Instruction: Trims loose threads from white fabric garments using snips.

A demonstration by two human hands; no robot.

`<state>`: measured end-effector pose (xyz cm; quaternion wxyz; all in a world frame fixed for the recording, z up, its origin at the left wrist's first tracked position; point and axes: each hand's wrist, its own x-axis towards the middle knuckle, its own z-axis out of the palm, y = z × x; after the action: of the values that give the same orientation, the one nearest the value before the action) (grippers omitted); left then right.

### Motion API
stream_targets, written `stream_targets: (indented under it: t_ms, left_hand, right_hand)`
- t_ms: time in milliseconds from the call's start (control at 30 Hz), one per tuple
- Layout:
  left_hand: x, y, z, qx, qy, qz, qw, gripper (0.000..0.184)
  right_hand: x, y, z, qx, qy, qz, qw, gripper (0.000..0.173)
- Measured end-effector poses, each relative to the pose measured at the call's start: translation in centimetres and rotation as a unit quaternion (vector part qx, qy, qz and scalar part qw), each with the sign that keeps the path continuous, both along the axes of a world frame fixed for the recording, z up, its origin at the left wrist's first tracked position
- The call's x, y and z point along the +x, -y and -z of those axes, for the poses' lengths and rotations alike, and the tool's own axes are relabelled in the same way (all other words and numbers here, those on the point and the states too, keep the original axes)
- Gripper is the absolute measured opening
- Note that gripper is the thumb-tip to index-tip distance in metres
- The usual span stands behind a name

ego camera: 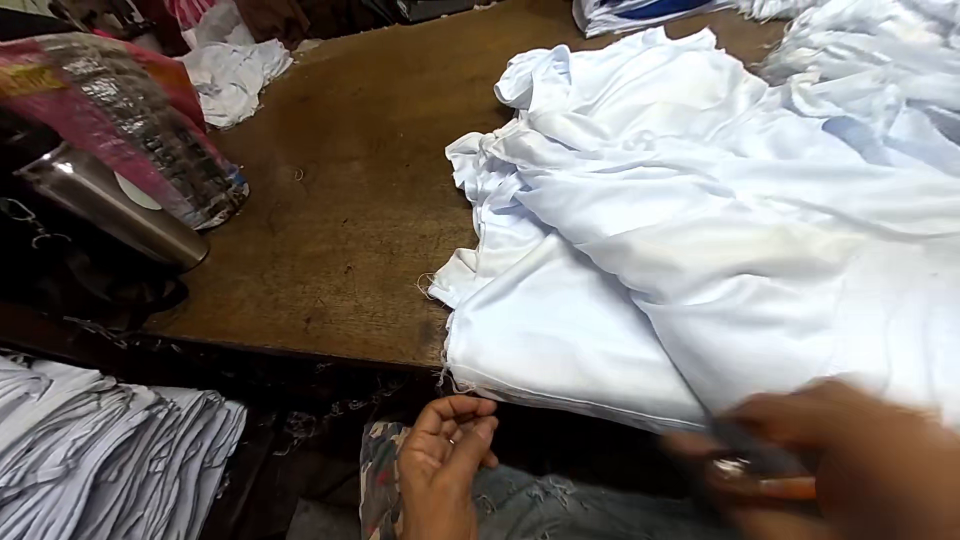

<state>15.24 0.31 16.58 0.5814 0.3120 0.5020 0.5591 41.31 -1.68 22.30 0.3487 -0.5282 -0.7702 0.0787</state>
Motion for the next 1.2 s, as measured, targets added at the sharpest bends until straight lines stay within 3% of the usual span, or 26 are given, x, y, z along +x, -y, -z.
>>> stream_targets:
  t_ms: [67,133,300,433,600,733,833,933,1033,1133,1200]
  left_hand:
    - [0.6,0.1,0.4,-0.054,0.029,0.012,0.998,0.023]
    - [1.0,0.2,0.6,-0.073,0.066,0.031,0.995,0.024]
    - [1.5,-0.3,0.4,-0.071,0.147,0.055,0.985,0.018]
    - [1.6,-0.1,0.5,-0.097,0.199,0.087,0.971,0.016]
    - [1.6,0.8,1.3,-0.048,0.329,0.265,0.905,0.027]
    - [2.5,0.3,1.3,-0.061,0.41,0.211,0.886,0.028]
    - [3.0,-0.2,0.3,-0.113,0.356,0.12,0.92,0.025]
    - [3.6,0.3,0.1,-0.098,0.249,0.07,0.961,0.025]
    - [3.7,0.9,-0.3,-0.017,0.187,0.053,0.981,0.035]
    - [3.4,1.5,-0.7,0.083,0.133,0.06,0.986,0.035]
    - [3.1,1.8,-0.8,0.142,0.094,0.075,0.983,0.029]
  right_hand:
    - [-3.5,-1.0,4.0,0.069,0.118,-0.011,0.991,0.019]
    - [-5.3,-2.6,7.4,0.145,0.137,0.011,0.98,0.02]
    - [-5.8,-4.5,8.3,0.191,0.146,0.021,0.97,0.02]
    - [-4.3,-4.2,7.4,0.095,0.08,-0.056,0.991,0.022]
    - [0.0,-2.5,3.5,-0.083,-0.013,-0.173,0.981,0.022]
    - [3.3,-0.7,1.5,-0.157,0.003,-0.179,0.971,0.026]
    - [5.2,0.3,1.6,-0.196,0.05,-0.163,0.966,0.026]
    - [5.1,1.0,1.6,-0.235,0.07,-0.14,0.959,0.024]
    - [3.6,1.2,1.9,-0.204,-0.025,-0.127,0.97,0.025]
    - [0.9,0.6,1.8,-0.189,-0.172,-0.148,0.955,0.033]
    - [-1.2,0.0,2.0,-0.174,-0.173,-0.151,0.958,0.036]
